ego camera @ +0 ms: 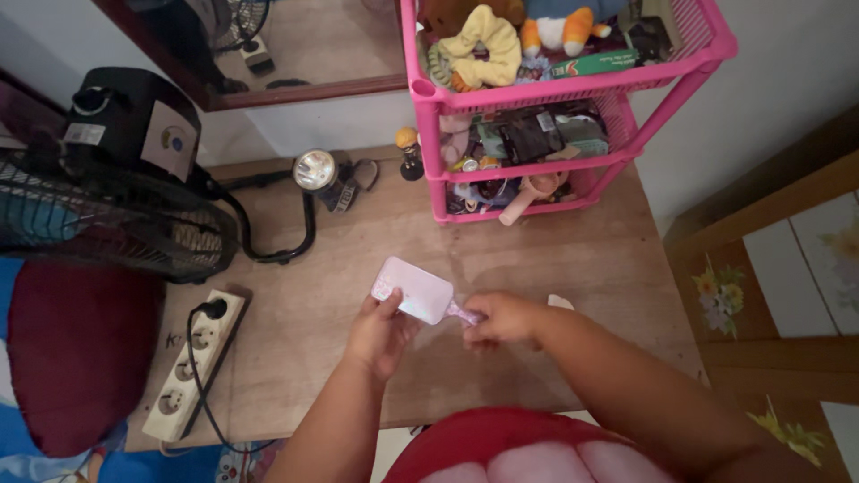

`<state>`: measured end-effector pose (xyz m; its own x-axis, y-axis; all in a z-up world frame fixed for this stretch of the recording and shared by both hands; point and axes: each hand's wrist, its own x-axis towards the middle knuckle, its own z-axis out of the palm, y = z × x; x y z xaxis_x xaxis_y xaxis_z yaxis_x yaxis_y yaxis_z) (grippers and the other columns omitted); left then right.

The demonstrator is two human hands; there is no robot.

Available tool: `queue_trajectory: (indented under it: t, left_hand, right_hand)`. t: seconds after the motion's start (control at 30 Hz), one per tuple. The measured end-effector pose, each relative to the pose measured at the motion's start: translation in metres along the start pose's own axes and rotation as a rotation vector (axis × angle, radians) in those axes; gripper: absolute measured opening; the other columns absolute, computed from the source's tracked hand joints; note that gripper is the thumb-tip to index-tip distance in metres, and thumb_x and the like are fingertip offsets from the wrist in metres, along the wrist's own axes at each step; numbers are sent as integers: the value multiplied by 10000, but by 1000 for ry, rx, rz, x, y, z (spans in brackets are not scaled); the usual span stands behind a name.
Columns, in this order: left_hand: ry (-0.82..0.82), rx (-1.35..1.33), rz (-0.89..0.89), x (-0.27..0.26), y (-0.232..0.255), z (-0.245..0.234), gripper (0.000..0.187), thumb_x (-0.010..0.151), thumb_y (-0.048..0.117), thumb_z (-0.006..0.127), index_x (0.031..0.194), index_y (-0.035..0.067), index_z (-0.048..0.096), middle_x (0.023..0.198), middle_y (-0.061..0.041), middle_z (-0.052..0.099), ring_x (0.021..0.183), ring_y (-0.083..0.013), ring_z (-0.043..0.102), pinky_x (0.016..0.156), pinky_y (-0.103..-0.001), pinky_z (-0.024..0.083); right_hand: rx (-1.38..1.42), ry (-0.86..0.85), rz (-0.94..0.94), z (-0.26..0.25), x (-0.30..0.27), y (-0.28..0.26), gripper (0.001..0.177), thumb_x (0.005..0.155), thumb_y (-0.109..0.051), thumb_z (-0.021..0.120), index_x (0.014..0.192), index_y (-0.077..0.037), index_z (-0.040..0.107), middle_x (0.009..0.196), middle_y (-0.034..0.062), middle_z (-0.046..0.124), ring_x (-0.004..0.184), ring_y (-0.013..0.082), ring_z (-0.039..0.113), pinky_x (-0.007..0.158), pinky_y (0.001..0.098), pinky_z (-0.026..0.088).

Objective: The person coils the cord of a black hair dryer and places it in a wooden cabinet. They then pick up a pink hairbrush, unplug a fan, coil its cord, and carry the power strip and fan cord out of the room.

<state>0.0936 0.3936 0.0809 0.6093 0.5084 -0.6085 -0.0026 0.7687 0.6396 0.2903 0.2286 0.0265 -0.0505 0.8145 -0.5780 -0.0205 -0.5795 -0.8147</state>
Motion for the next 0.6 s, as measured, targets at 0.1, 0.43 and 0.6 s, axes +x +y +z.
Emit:
queue_trajectory:
  t: [0.1, 0.43, 0.6]
  left_hand:
    - [9, 38, 4, -1, 2, -3, 464, 988, 213, 555, 1439, 155, 464, 1351, -86, 616, 1196, -253, 621, 990, -435, 526]
    - [41, 106, -49, -5, -1, -28, 566, 989, 338, 554, 1489, 108, 421, 1375, -146, 606, 1116, -312, 659, 922, -420, 540]
    - [39, 113, -107, 5, -8, -1, 541, 1003, 382, 556, 1466, 149, 400, 1349, -119, 565, 1058, -309, 621, 898, -450, 569]
  right_hand:
    - [-28, 110, -100, -9, 1, 13, 279, 881, -159, 771, 1111, -56, 649, 893, 81, 688, 747, 146, 652, 647, 323, 539]
    - [-205, 562, 66, -43, -60, 8, 284, 841, -202, 752, 1112, -139, 699, 899, 56, 690, 754, 204, 646, 646, 402, 558]
    - [-779, 591, -308, -32, -42, 13, 404, 735, -136, 811, 1123, -145, 698, 1067, 135, 686, 975, 346, 657, 846, 442, 526]
